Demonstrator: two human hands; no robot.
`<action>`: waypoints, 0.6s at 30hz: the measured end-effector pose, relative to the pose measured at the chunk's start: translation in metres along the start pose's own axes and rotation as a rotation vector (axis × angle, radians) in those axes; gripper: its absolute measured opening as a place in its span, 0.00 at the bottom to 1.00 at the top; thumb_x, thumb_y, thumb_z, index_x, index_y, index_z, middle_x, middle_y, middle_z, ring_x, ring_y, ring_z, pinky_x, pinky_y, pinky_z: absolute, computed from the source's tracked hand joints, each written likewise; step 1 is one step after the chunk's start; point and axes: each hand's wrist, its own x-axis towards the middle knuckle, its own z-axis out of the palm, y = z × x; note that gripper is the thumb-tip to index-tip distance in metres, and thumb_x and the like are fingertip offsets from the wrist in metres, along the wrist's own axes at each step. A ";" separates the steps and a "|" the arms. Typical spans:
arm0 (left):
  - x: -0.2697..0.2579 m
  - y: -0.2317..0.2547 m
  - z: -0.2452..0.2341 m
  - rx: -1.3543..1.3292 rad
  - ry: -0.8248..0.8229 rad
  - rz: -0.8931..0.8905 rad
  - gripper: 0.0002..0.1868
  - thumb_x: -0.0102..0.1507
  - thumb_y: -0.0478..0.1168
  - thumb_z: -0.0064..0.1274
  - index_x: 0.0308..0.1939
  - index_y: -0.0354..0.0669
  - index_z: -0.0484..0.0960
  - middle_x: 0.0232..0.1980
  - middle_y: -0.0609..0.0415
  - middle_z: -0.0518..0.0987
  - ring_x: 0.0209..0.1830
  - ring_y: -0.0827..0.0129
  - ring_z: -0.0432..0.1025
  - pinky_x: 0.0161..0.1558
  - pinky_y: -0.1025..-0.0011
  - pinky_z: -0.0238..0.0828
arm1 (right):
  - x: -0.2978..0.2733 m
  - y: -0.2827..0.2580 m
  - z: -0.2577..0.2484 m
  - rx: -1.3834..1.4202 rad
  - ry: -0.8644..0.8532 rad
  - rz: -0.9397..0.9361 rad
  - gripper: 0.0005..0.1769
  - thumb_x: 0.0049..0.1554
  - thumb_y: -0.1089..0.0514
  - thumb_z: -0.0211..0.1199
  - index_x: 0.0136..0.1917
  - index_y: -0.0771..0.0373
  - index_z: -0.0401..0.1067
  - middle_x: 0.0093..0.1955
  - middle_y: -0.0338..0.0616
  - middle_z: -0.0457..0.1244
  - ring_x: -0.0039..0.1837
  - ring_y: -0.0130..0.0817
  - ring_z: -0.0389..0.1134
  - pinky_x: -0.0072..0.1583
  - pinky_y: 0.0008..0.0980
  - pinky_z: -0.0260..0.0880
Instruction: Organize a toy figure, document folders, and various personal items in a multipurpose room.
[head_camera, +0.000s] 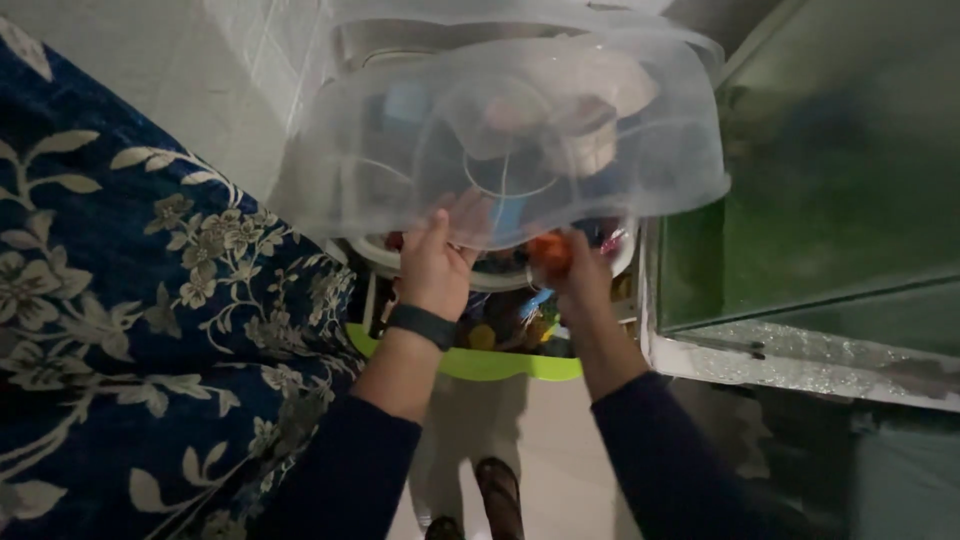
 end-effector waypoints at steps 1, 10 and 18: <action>0.001 0.001 0.002 0.019 0.005 -0.009 0.22 0.72 0.39 0.42 0.68 0.33 0.63 0.67 0.37 0.75 0.68 0.49 0.70 0.67 0.52 0.71 | -0.012 -0.016 0.011 -0.148 0.040 -0.051 0.17 0.62 0.54 0.59 0.59 0.66 0.65 0.55 0.52 0.66 0.56 0.43 0.73 0.57 0.41 0.76; -0.008 -0.028 -0.008 0.126 0.137 -0.006 0.25 0.73 0.40 0.39 0.68 0.26 0.58 0.66 0.31 0.73 0.65 0.45 0.72 0.66 0.51 0.69 | 0.029 0.021 0.005 -0.951 -0.509 -0.159 0.18 0.60 0.56 0.61 0.62 0.61 0.71 0.59 0.44 0.68 0.59 0.35 0.70 0.60 0.33 0.73; -0.009 -0.039 -0.074 0.249 0.276 -0.101 0.20 0.72 0.42 0.40 0.64 0.32 0.67 0.59 0.41 0.77 0.59 0.53 0.75 0.63 0.54 0.73 | 0.005 0.034 -0.003 -0.842 -0.289 0.093 0.18 0.62 0.50 0.56 0.62 0.58 0.69 0.56 0.45 0.68 0.56 0.41 0.72 0.54 0.38 0.76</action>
